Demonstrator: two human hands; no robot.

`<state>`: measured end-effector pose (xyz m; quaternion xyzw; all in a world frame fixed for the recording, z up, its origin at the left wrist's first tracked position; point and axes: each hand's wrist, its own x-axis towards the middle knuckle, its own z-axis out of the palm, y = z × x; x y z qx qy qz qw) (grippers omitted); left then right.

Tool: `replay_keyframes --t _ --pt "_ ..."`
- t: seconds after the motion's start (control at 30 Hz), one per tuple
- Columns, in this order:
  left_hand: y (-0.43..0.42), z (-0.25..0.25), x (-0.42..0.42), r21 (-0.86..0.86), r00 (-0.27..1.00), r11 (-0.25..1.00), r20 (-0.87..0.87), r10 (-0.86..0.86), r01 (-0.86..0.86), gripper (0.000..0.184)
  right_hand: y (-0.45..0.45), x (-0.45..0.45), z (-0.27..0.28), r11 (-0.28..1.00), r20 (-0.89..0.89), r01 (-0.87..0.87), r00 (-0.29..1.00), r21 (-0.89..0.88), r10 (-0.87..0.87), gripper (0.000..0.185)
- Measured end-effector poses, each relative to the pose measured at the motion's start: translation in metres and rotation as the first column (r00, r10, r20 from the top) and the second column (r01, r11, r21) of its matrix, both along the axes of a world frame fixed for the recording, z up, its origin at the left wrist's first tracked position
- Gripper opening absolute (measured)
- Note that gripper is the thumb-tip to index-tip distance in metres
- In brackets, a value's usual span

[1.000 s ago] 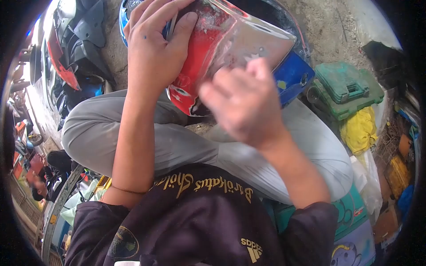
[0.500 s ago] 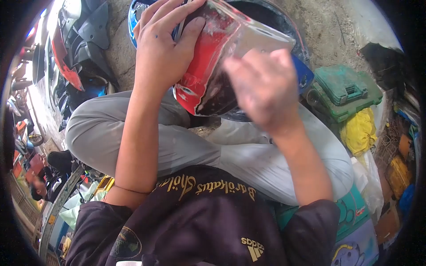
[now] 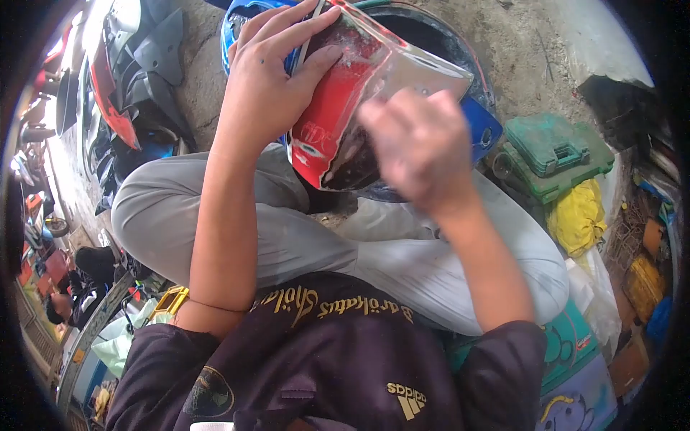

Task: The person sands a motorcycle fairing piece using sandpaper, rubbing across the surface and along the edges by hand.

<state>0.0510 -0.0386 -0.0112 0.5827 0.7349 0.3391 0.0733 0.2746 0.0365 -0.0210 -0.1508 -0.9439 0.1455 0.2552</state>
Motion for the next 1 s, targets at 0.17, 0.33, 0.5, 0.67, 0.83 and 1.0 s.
replay_keyframes --t 0.17,0.33,0.5,0.67,0.83,1.0 --pt "-0.003 0.014 0.002 -0.063 1.0 0.998 -0.007 0.007 -0.007 0.046 -0.022 0.004 0.014 0.977 0.099 -0.195 0.974 -0.09 0.203 0.02" --pt "-0.005 0.011 0.004 -0.056 1.0 0.998 0.006 0.004 -0.004 0.049 0.0 0.003 0.01 0.998 0.055 0.033 0.998 -0.057 -0.03 0.032" --pt "-0.004 0.015 0.004 -0.059 1.0 0.998 -0.024 0.009 -0.01 0.05 -0.028 0.001 0.017 0.992 0.126 -0.094 0.987 -0.083 0.104 0.025" --pt "-0.007 0.014 0.005 -0.072 1.0 0.997 -0.016 -0.01 0.009 0.054 -0.009 0.004 0.011 0.996 0.085 0.055 0.995 -0.066 -0.05 0.02" --pt "-0.005 -0.004 0.004 -0.003 0.992 0.998 -0.11 0.055 -0.056 0.048 -0.031 0.003 0.014 0.995 0.081 -0.016 0.996 -0.095 0.024 0.022" --pt "-0.008 0.006 0.0 0.002 0.997 0.999 -0.063 0.034 -0.033 0.055 0.007 0.001 0.006 0.956 -0.084 0.211 0.969 -0.201 -0.232 0.021"
